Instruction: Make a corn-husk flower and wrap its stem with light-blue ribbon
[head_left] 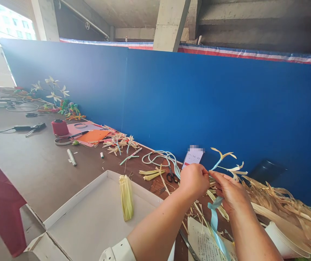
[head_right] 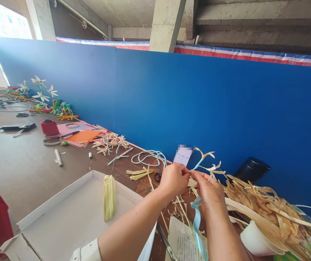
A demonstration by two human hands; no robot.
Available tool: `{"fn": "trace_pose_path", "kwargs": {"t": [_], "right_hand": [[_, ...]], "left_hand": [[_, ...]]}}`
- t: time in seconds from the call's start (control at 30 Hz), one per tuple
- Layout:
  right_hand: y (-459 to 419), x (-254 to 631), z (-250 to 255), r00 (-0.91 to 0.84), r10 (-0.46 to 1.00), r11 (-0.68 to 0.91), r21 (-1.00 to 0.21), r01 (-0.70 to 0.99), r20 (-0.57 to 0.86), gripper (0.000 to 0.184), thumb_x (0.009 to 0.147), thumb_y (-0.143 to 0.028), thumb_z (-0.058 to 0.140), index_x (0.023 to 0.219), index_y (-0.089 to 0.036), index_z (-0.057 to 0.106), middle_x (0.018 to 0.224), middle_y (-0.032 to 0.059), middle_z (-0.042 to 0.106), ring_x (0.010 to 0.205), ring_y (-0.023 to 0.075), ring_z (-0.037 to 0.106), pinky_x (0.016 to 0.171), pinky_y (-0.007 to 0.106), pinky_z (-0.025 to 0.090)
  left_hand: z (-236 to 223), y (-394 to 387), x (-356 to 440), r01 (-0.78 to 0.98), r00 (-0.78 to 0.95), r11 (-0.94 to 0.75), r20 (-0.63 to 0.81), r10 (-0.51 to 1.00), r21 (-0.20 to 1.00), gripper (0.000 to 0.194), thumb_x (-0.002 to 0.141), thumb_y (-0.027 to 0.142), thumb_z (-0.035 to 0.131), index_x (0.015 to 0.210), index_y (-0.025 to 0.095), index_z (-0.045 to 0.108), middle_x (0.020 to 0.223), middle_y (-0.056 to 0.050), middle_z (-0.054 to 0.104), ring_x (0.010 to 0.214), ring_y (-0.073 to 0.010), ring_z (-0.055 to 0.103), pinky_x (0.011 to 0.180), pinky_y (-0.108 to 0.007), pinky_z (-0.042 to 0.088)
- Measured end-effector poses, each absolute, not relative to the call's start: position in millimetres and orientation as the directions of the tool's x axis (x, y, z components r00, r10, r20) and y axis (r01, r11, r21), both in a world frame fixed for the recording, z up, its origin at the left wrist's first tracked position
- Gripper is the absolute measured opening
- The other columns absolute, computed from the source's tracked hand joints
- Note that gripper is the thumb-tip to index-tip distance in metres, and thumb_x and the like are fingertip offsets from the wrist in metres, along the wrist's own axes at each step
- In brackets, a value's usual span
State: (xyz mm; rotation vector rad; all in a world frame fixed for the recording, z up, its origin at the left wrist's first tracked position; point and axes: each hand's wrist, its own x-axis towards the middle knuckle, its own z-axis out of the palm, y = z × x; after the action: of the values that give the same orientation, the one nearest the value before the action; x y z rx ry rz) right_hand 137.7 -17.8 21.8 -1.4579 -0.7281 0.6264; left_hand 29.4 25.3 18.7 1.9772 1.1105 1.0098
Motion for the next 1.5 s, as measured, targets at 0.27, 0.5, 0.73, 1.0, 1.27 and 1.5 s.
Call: {"fn": "trace_pose_path", "kwargs": {"t": [0.27, 0.5, 0.73, 1.0, 1.27, 1.5], "right_hand": [[-19.2, 129.3, 32.7, 0.697, 0.717, 0.021, -0.998, -0.052, -0.022, 0.034, 0.048, -0.031, 0.078, 0.077, -0.016, 0.067, 0.058, 0.0019, 0.064, 0.048, 0.0147, 0.056, 0.04, 0.024, 0.038], [-19.3, 134.3, 29.2, 0.679, 0.734, 0.011, -0.998, -0.054, -0.028, 0.037, 0.049, -0.032, 0.08, 0.081, -0.019, 0.069, 0.063, 0.0023, 0.067, 0.052, 0.0161, 0.06, 0.045, 0.024, 0.043], [-18.8, 130.7, 28.9, 0.653, 0.757, 0.066, -0.993, -0.096, -0.013, 0.033, 0.05, -0.031, 0.08, 0.077, -0.016, 0.068, 0.052, -0.0011, 0.057, 0.04, 0.009, 0.044, 0.033, 0.02, 0.029], [-17.9, 135.2, 31.2, 0.549, 0.835, 0.132, -0.976, -0.173, 0.015, 0.022, 0.058, -0.033, 0.071, 0.067, -0.017, 0.061, 0.059, -0.0036, 0.049, 0.041, 0.0036, 0.028, 0.03, 0.016, 0.017], [-21.2, 132.4, 31.2, 0.585, 0.811, 0.113, -0.978, -0.175, -0.011, 0.036, 0.048, -0.026, 0.08, 0.081, -0.015, 0.071, 0.063, -0.0025, 0.052, 0.047, 0.0029, 0.03, 0.032, 0.012, 0.02], [-24.6, 125.8, 26.4, 0.63, 0.777, 0.166, -0.964, -0.206, -0.001, 0.037, 0.043, -0.023, 0.083, 0.078, -0.016, 0.072, 0.066, -0.0007, 0.058, 0.049, 0.0036, 0.033, 0.033, 0.012, 0.021]], "left_hand": [[16.4, 40.7, 28.3, 0.087, 0.495, -0.181, 0.116, 0.861, 0.98, 0.022, 0.073, 0.032, 0.059, 0.084, 0.018, 0.071, 0.072, -0.003, 0.066, 0.057, -0.0099, 0.05, 0.057, -0.023, 0.042], [19.4, 41.5, 25.8, -0.161, 0.575, 0.082, 0.026, 0.818, 0.984, 0.013, 0.069, 0.023, 0.065, 0.073, 0.01, 0.067, 0.066, -0.003, 0.061, 0.054, -0.0056, 0.047, 0.05, -0.018, 0.038], [9.5, 44.3, 34.0, -0.135, 0.48, 0.0, 0.065, 0.875, 0.991, 0.012, 0.063, 0.02, 0.066, 0.071, 0.012, 0.067, 0.058, 0.0, 0.057, 0.047, -0.0052, 0.042, 0.046, -0.019, 0.032], [16.3, 37.8, 29.4, 0.043, 0.365, -0.137, 0.112, 0.924, 0.99, 0.016, 0.064, 0.027, 0.061, 0.073, 0.016, 0.07, 0.055, 0.001, 0.056, 0.051, -0.0082, 0.045, 0.049, -0.021, 0.033], [15.1, 35.3, 32.0, 0.049, 0.34, -0.197, 0.169, 0.925, 0.979, 0.016, 0.066, 0.027, 0.058, 0.073, 0.018, 0.07, 0.061, 0.0, 0.062, 0.054, -0.0094, 0.05, 0.053, -0.022, 0.036], [11.0, 33.9, 36.4, 0.085, 0.314, -0.257, 0.219, 0.924, 0.963, 0.017, 0.07, 0.029, 0.057, 0.076, 0.019, 0.069, 0.071, -0.001, 0.068, 0.062, -0.0113, 0.055, 0.057, -0.022, 0.039]]}}
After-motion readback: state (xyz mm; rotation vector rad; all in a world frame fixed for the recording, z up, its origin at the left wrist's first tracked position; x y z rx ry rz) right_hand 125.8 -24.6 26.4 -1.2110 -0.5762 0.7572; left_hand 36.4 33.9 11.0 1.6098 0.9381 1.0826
